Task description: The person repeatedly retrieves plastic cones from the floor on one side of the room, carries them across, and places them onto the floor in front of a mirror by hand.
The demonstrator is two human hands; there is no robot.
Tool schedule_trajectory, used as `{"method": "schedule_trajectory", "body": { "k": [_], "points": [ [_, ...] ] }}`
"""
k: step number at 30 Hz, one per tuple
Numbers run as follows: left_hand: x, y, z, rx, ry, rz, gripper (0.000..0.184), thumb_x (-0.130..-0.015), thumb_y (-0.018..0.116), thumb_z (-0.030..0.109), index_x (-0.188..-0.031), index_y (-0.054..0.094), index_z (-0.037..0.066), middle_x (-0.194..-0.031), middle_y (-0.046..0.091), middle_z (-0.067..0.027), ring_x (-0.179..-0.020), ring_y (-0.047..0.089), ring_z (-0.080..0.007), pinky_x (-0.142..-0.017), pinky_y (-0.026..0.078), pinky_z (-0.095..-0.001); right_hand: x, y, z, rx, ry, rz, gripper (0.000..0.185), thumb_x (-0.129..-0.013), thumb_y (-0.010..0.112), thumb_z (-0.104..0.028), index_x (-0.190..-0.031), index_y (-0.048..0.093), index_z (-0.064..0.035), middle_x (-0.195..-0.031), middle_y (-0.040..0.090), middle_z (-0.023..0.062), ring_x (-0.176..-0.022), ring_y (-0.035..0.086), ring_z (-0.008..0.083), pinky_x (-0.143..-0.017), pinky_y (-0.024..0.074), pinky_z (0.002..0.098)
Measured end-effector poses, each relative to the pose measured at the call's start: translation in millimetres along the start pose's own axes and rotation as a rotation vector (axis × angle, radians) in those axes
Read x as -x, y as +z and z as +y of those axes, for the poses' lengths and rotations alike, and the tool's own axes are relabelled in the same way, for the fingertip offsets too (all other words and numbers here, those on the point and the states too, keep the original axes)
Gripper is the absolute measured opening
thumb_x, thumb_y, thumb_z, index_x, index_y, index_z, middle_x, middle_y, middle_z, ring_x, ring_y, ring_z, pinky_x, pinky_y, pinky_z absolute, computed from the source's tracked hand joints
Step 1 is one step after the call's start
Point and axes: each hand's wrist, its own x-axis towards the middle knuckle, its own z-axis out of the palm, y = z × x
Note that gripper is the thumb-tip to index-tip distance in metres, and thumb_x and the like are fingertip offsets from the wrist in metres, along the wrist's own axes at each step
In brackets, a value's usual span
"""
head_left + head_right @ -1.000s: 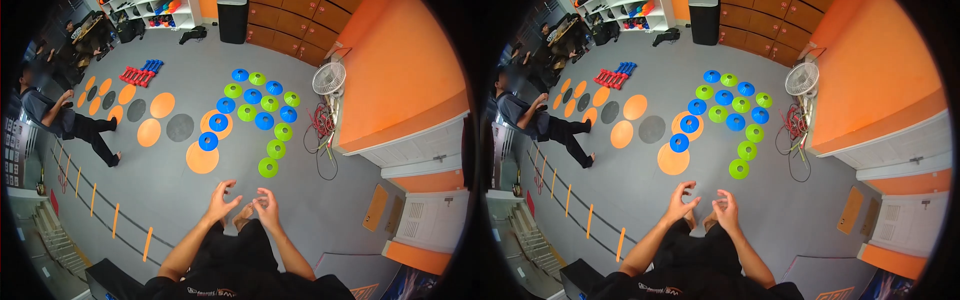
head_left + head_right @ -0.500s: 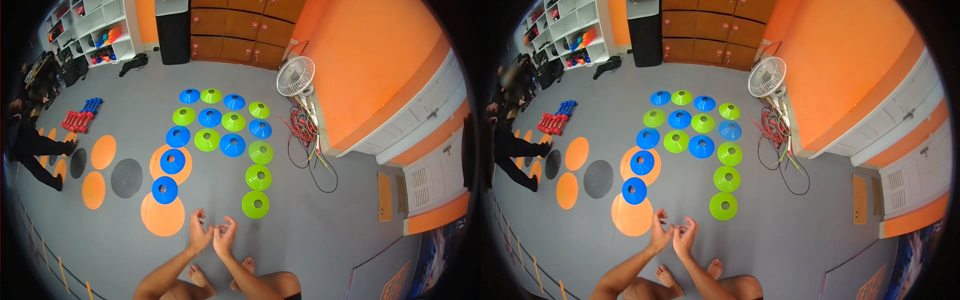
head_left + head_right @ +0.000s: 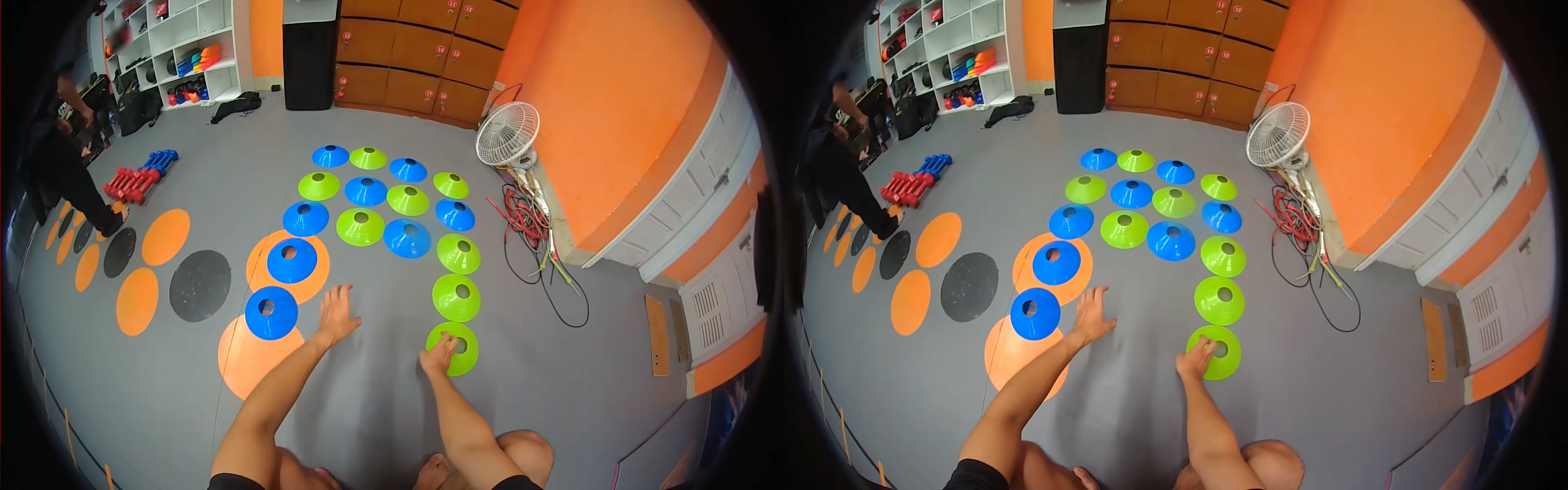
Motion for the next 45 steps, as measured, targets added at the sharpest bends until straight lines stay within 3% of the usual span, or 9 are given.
{"method": "schedule_trajectory", "body": {
  "k": [2,5,11,18,23,29,35,38,45],
  "points": [
    [-1,-4,-1,-0.030,0.045,0.042,0.089,-0.067,0.086,0.020,-0.143,0.041,0.007,-0.139,0.044,-0.0182,-0.131,0.039,-0.0392,-0.104,0.037,-0.0542,2,-1,-6,-0.043,0.000,0.032,0.082,-0.072,0.079,-0.010,-0.143,0.038,-0.0097,-0.141,0.035,0.0188,-0.123,0.048,0.0438,-0.102,0.0473,0.0500],
    [22,-12,-10,-0.185,0.090,0.070,0.093,-0.065,0.086,0.024,-0.144,0.040,0.008,-0.141,0.041,-0.0176,-0.131,0.038,-0.0410,-0.107,0.034,-0.0554,26,2,-15,0.098,-0.388,0.038,0.087,-0.071,0.081,-0.012,-0.146,0.036,-0.0113,-0.143,0.033,0.0179,-0.125,0.046,0.0430,-0.102,0.0477,0.0507],
    [44,-27,-58,-0.507,0.171,-0.143,0.106,-0.061,0.091,0.033,-0.149,0.036,0.014,-0.147,0.037,-0.0181,-0.138,0.033,-0.0408,-0.103,0.035,-0.0605,30,-5,5,0.061,-0.250,-0.035,0.095,-0.073,0.081,-0.009,-0.153,0.030,-0.0142,-0.145,0.032,0.0169,-0.123,0.048,0.0433,-0.101,0.0493,0.0500],
    [55,-46,-131,-0.609,-0.313,-0.101,0.118,-0.059,0.092,0.042,-0.154,0.029,0.013,-0.153,0.033,-0.0148,-0.141,0.031,-0.0386,-0.101,0.039,-0.0642,18,-27,53,0.183,-0.097,-0.009,0.103,-0.076,0.081,-0.011,-0.157,0.019,-0.0140,-0.154,0.021,0.0174,-0.121,0.053,0.0442,-0.097,0.0531,0.0508],
    [75,-50,-175,-0.444,-0.402,-0.340,0.123,-0.058,0.094,0.042,-0.155,0.025,0.013,-0.152,0.033,-0.0080,-0.139,0.033,-0.0355,-0.101,0.039,-0.0667,21,-13,67,0.227,-0.058,-0.117,0.096,-0.081,0.078,-0.019,-0.156,0.019,-0.0090,-0.152,0.027,0.0187,-0.111,0.061,0.0435,-0.094,0.0544,0.0502],
    [97,-36,-156,-0.316,-0.256,-0.254,0.105,-0.059,0.095,0.023,-0.145,0.036,0.013,-0.136,0.050,-0.0049,-0.135,0.036,-0.0337,-0.099,0.036,-0.0615,44,1,53,0.237,-0.194,-0.249,0.086,-0.083,0.077,-0.026,-0.152,0.029,-0.0089,-0.144,0.038,0.0179,-0.114,0.061,0.0428,-0.094,0.0542,0.0513],
    [107,9,-124,-0.060,-0.148,-0.531,0.098,-0.065,0.090,0.013,-0.145,0.033,0.012,-0.130,0.056,-0.0226,-0.126,0.050,-0.0429,-0.100,0.045,-0.0556,59,13,27,0.274,-0.434,-0.373,0.068,-0.089,0.072,-0.031,-0.148,0.041,-0.0193,-0.134,0.048,0.0154,-0.107,0.063,0.0420,-0.091,0.0544,0.0528],
    [112,28,-97,0.080,-0.099,-0.518,0.096,-0.068,0.088,0.010,-0.146,0.031,0.009,-0.130,0.054,-0.0300,-0.122,0.053,-0.0468,-0.100,0.047,-0.0526,54,8,16,0.259,-0.524,-0.401,0.062,-0.089,0.072,-0.030,-0.145,0.046,-0.0195,-0.127,0.052,0.0149,-0.105,0.063,0.0418,-0.089,0.0541,0.0525],
    [90,17,-8,0.152,-0.003,-0.288,0.092,-0.072,0.087,0.009,-0.144,0.031,0.002,-0.125,0.057,-0.0289,-0.117,0.054,-0.0471,-0.101,0.047,-0.0510,-4,-29,-18,0.222,-0.631,-0.311,0.058,-0.089,0.071,-0.029,-0.142,0.049,-0.0197,-0.130,0.052,0.0149,-0.103,0.063,0.0417,-0.087,0.0543,0.0515]
  ]
}}
